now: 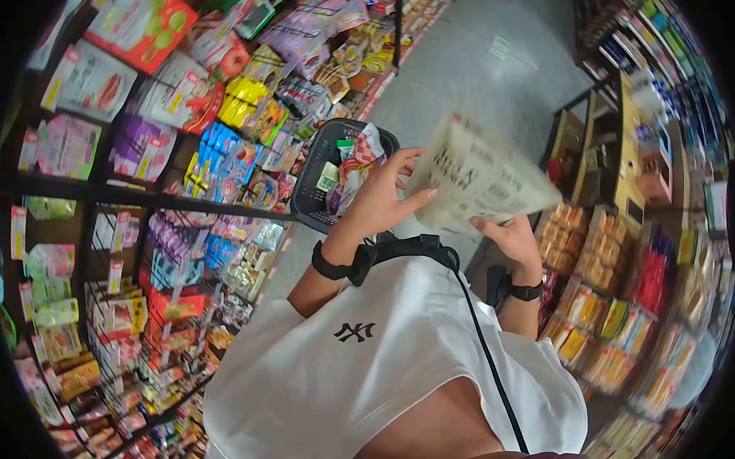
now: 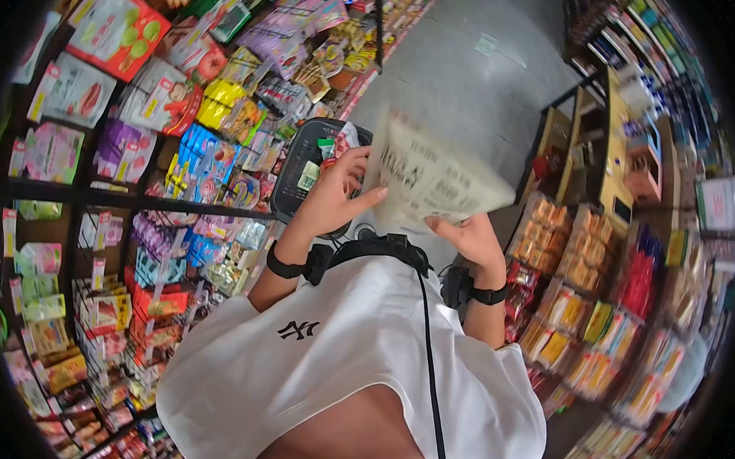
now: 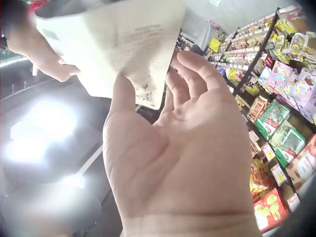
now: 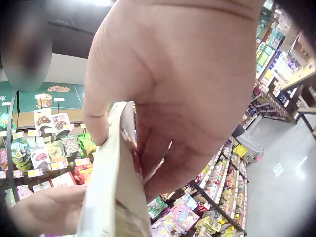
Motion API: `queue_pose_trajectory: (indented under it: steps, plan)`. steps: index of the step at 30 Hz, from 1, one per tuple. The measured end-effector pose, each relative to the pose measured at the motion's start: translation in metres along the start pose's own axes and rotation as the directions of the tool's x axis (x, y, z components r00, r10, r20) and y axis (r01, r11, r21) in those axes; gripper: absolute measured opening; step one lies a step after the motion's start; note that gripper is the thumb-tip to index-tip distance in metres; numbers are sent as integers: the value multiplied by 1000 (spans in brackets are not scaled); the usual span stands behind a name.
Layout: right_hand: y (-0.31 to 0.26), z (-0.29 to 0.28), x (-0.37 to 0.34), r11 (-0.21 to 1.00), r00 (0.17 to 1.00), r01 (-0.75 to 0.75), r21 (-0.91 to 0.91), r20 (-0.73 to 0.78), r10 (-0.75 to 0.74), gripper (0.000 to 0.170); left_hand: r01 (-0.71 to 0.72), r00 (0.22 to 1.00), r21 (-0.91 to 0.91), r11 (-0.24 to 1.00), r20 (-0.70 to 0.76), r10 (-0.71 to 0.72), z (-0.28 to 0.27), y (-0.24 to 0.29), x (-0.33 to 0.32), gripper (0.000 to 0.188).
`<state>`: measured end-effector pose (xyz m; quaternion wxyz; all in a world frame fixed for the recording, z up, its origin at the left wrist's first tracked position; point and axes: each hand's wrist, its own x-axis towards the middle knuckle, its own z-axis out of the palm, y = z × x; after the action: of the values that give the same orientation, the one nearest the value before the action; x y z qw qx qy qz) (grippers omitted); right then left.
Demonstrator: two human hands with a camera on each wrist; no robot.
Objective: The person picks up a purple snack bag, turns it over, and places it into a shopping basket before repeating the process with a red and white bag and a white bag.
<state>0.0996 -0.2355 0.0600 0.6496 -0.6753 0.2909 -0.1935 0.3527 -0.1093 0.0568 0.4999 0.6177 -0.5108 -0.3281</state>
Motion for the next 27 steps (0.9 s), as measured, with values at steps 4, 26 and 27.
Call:
queue_pose_trajectory:
  steps: [4,26,27]
  plan:
    - [-18,20,57,996,974,6,-90,226,14,47,32,998,51,998,-62,-29,-32,-9,0,42]
    - [2,117,365,955,558,269,-124,829,-50,25,490,557,-87,867,-735,-388,-111,-62,16,17]
    - [4,120,376,957,531,262,-123,846,-36,24,509,525,-87,856,-757,-389,-109,-63,19,15]
